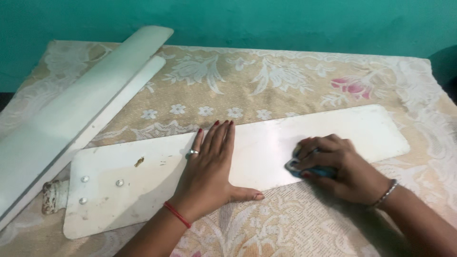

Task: The person scrubs a white ceiling fan blade with a small abrasive sponge on a patterned cloth-covered surface. They hold the blade steady with one hand while scrubbing the surface and edges, then flip the blade to clean the other side.

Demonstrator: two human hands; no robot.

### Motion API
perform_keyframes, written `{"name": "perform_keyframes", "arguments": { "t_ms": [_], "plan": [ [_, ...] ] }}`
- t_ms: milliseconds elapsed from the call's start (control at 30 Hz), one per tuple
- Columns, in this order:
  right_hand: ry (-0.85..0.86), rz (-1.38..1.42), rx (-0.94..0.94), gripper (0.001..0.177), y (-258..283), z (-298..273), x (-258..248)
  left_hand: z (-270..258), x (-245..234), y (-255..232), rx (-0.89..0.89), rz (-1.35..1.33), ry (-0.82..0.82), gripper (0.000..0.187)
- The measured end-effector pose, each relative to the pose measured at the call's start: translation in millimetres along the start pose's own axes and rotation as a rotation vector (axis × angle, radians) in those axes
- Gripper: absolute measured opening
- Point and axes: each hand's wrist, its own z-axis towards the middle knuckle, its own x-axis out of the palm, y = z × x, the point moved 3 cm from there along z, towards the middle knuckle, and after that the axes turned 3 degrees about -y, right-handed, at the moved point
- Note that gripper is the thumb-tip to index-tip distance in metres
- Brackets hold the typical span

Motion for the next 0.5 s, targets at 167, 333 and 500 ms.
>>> {"name": "perform_keyframes", "arguments": {
  "t_ms": [167, 333, 500],
  "plan": [
    [0.061, -0.173, 0.311, 0.035, -35, -8, -21, -2, -1, -2, -0.005, -0.012, -0.015, 0.152],
    [-0.118, -0.068, -0.142, 0.03, 3, -23, -7, 0, -1, -2, -0.017, 0.02, -0.002, 0.149],
    [0.026, -0.042, 0.108, 0.02, 36, -19, 15, 1, 3, 1, -0.028, 0.006, 0.052, 0.143]
  ]
}}
